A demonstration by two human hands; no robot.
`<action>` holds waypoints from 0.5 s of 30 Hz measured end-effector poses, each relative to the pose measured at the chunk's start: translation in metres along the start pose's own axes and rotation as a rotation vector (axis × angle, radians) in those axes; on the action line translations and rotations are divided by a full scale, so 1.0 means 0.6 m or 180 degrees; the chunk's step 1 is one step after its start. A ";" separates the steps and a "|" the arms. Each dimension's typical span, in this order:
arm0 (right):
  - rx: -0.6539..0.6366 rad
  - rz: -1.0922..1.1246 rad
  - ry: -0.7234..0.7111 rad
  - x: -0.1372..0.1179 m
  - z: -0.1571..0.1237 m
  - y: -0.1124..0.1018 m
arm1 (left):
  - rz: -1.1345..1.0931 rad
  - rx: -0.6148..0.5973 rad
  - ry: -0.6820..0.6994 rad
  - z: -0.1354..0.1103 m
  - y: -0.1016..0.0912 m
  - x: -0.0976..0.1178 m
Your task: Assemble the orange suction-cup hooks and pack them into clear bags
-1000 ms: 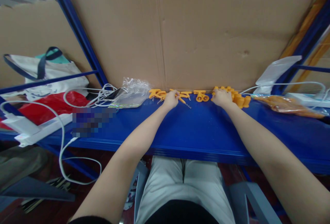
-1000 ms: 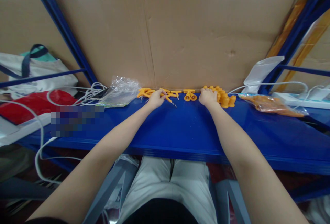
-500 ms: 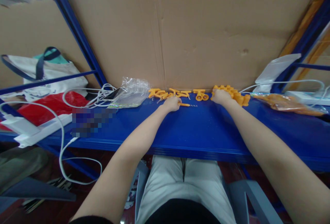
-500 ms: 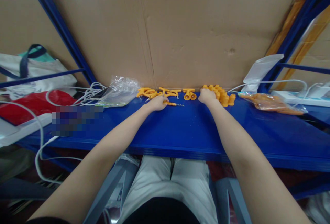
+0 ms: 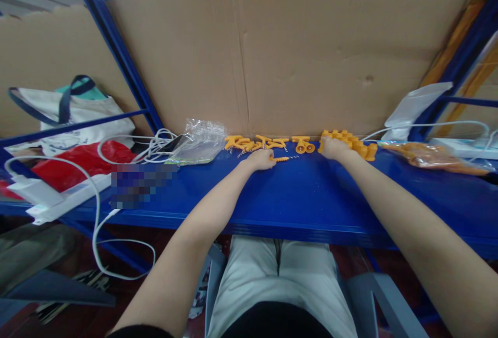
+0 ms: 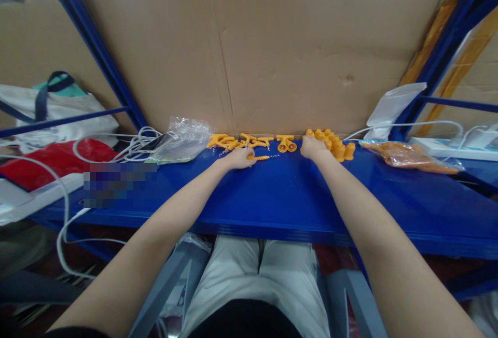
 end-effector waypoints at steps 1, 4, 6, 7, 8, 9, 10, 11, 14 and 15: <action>0.0051 0.0070 0.0001 0.000 -0.005 0.002 | -0.0031 -0.0022 -0.0007 0.000 0.000 0.000; 0.0217 0.0310 -0.0005 0.003 -0.017 0.007 | -0.0097 -0.0067 -0.0054 -0.001 -0.002 0.000; 0.0285 0.0417 -0.0054 0.006 -0.021 0.009 | -0.0130 -0.0089 -0.0076 -0.001 -0.002 0.000; 0.0296 0.0438 -0.0075 0.007 -0.022 0.009 | -0.0140 -0.0094 -0.0081 -0.001 -0.002 -0.001; 0.0299 0.0440 -0.0081 0.008 -0.023 0.009 | -0.0149 -0.0095 -0.0080 -0.001 -0.002 -0.001; 0.0302 0.0429 -0.0076 0.008 -0.023 0.008 | -0.0154 -0.0093 -0.0070 -0.001 -0.002 -0.001; 0.0304 0.0413 -0.0066 0.008 -0.023 0.006 | -0.0152 -0.0094 -0.0063 -0.001 -0.002 -0.002; 0.0318 0.0399 -0.0055 0.008 -0.023 0.003 | -0.0146 -0.0095 -0.0057 -0.001 -0.002 -0.002; 0.0419 0.0382 -0.0046 0.007 -0.024 -0.005 | -0.0099 -0.0096 -0.0047 0.000 -0.001 -0.002; 0.0462 0.0384 -0.0029 0.006 -0.024 -0.007 | -0.0084 -0.0091 -0.0043 0.000 -0.001 -0.002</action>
Point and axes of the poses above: each hand's wrist, its own z-axis towards the middle knuckle, its own y-axis out of the palm, x = y × z, the point moved 2 cm from there along z, towards the middle knuckle, and after that the axes turned 12 degrees about -y, right-handed, at the moved point
